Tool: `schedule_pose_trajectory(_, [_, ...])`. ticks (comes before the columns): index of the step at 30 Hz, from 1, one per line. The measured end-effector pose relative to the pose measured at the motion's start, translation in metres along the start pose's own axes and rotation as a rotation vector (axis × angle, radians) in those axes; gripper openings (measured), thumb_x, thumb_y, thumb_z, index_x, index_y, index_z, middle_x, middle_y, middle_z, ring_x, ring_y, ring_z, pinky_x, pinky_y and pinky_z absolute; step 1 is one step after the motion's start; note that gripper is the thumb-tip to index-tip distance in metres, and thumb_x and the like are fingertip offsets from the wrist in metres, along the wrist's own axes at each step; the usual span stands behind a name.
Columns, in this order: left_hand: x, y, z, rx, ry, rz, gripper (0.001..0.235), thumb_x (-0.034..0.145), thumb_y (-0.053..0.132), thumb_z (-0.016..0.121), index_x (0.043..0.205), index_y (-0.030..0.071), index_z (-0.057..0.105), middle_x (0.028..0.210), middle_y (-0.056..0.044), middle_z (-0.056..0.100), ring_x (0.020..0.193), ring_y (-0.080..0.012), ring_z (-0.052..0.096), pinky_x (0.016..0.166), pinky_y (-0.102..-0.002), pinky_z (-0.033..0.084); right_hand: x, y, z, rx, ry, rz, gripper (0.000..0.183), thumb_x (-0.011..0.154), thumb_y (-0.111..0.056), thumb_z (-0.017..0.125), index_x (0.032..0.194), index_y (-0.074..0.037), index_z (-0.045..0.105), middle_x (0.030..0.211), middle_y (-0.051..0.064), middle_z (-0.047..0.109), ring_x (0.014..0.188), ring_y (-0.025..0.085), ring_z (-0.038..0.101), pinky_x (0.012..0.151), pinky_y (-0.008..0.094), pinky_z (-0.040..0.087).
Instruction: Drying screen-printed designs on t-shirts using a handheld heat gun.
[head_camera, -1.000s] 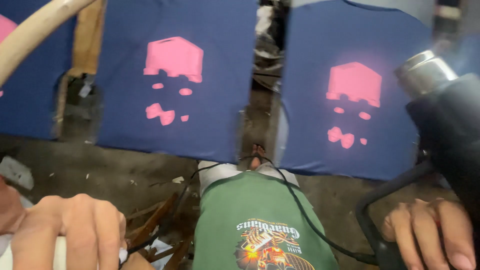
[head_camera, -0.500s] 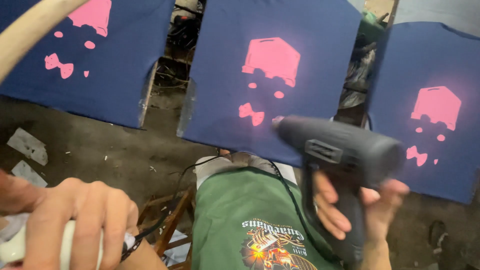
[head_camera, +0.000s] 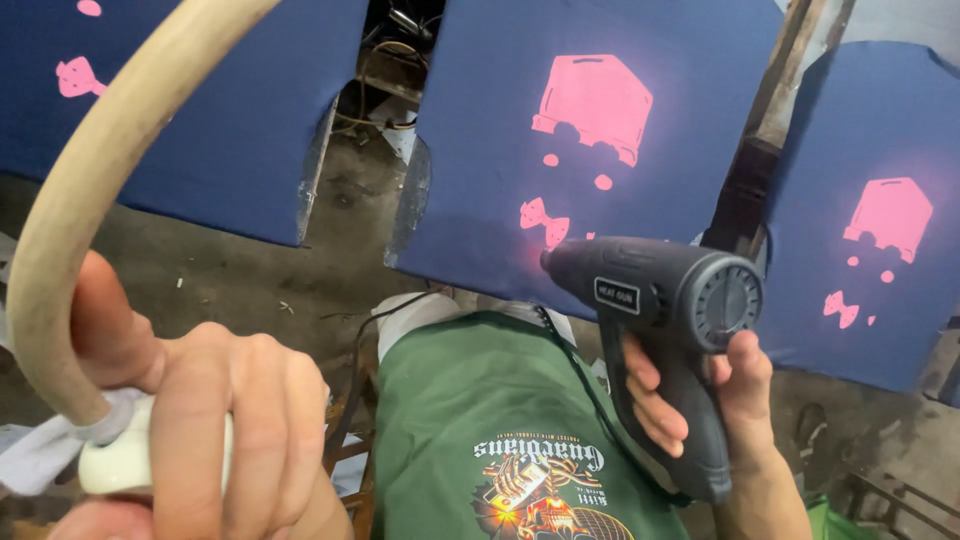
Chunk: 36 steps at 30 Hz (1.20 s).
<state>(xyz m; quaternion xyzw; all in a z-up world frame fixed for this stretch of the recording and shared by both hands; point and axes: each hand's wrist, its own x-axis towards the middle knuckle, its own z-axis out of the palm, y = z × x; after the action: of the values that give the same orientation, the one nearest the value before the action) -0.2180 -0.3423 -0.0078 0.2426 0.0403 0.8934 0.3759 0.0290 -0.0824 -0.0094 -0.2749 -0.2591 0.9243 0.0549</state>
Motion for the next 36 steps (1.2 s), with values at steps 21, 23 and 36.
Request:
schedule_pose_trajectory(21, [0.027,0.02,-0.015,-0.012,-0.054,-0.188,0.095,0.086,-0.003,0.069,0.169,0.017,0.028,0.062,-0.01,0.071,0.033,-0.027,0.063,0.035,-0.037,0.062,0.01,-0.004,0.011,-0.105,0.036,0.018,0.076,0.088,-0.061,0.084,0.088,0.007,0.051,0.077,0.011,0.049,0.041,0.011,0.041,0.029,0.026,0.041])
schedule_pose_trajectory(23, [0.028,0.022,-0.014,-0.005,-0.06,-0.202,0.096,0.086,-0.003,0.07,0.169,0.018,0.027,0.061,-0.01,0.071,0.033,-0.0267,0.063,0.035,-0.036,0.062,0.015,-0.006,0.011,-0.155,0.162,-0.083,0.073,0.088,-0.064,0.078,0.098,0.003,0.052,0.081,0.01,0.05,0.041,0.008,0.039,0.029,0.024,0.037])
schedule_pose_trajectory(36, [0.042,0.024,-0.015,0.005,-0.125,-0.214,0.087,0.088,0.001,0.067,0.168,0.013,0.036,0.058,-0.008,0.069,0.029,-0.0253,0.062,0.031,-0.036,0.061,0.022,-0.013,0.013,-0.171,0.18,-0.108,0.06,0.086,-0.063,0.078,0.087,-0.008,0.053,0.082,0.01,0.048,0.042,0.01,0.039,0.031,0.024,0.035])
